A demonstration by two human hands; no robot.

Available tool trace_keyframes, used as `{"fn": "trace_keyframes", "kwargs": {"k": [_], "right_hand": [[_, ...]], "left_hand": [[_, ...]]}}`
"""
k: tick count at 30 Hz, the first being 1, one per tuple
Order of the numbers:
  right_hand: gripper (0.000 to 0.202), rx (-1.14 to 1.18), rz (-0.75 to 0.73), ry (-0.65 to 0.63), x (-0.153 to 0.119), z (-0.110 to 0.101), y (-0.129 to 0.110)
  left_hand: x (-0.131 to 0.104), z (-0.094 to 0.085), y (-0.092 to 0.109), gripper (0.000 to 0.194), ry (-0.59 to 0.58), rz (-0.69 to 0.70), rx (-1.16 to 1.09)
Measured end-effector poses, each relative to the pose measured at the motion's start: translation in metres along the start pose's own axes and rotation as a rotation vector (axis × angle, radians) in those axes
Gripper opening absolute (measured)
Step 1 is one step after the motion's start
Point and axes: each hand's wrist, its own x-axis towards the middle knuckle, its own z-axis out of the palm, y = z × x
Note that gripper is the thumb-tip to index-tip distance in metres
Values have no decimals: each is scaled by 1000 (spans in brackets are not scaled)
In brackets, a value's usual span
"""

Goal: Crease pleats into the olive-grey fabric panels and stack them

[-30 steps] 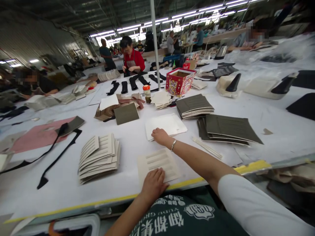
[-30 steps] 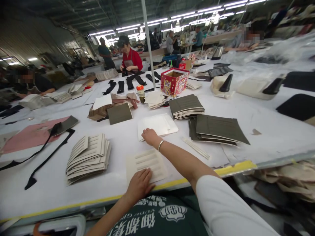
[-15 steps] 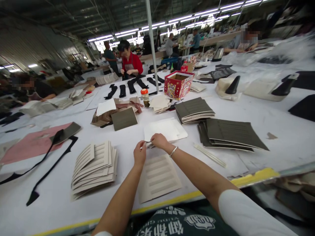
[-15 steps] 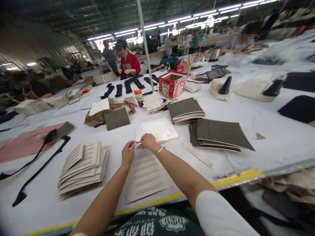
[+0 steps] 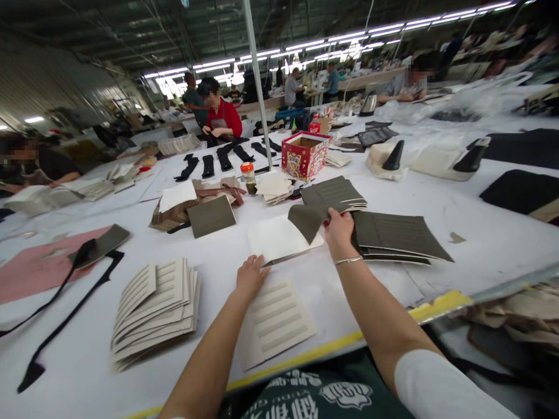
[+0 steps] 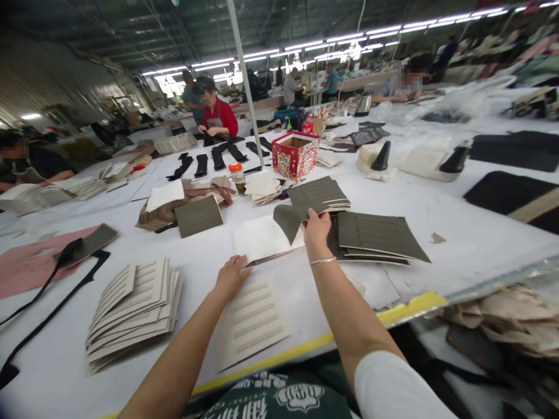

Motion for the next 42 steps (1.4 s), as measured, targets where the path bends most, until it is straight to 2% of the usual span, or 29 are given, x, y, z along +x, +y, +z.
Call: {"fn": "trace_keyframes", "kwargs": {"k": [1,3,5,9,10,12,16,18,20,22,24,27,29,33,35,38,42], "right_hand": [[21,136,-11,29,0,-6,-13],[26,263,-47,-58,-15,-8,-35],[25,258,-60,-233,-48,-1,-49],[30,183,9,-489,-129,14,-58],[32,161,10,-534,-145,13,-59],[34,100,-30,-622,-167,6,-61],[31,-116,-179,-772,-174,-25,-57],[29,-234,-216,-799,-169,-43,-46],[27,-338,-199,-809,-165,-60,-30],[23,-408,-160,-824,-166,-76,-13],[18,-457,-149,-860,-170,-89,-1],[15,-548,-150,-900,-174,-104,10],[13,-614,-103,-903,-174,-111,14],[20,-703,-3,-996,-167,-118,16],[24,-793,-19,-1092,-163,-118,15],[28,-951,-96,-1214,-156,-114,16],[26,-1062,-84,-1253,-148,-106,21]], "left_hand": [[0,-6,4,43,-6,3,-25],[-6,-14,15,51,0,14,-206],[-19,-19,32,61,-47,23,-590],[-62,-21,61,69,-286,-55,-1474],[-73,-22,63,71,-316,-94,-1604],[-92,-24,57,71,-293,-189,-1730],[-115,-33,24,38,4,-326,-1679],[-122,-36,9,33,123,-350,-1607],[-129,-37,0,32,179,-371,-1482],[-136,-36,-3,31,181,-359,-1257],[-144,-34,-2,33,149,-282,-1023],[-154,-31,3,34,86,-163,-821],[-158,-31,6,31,78,-148,-738],[-166,-33,7,38,182,-182,-624],[-170,-30,6,46,179,-218,-609],[-175,-20,3,48,138,-291,-591],[-175,-4,1,44,184,-325,-560]]}}
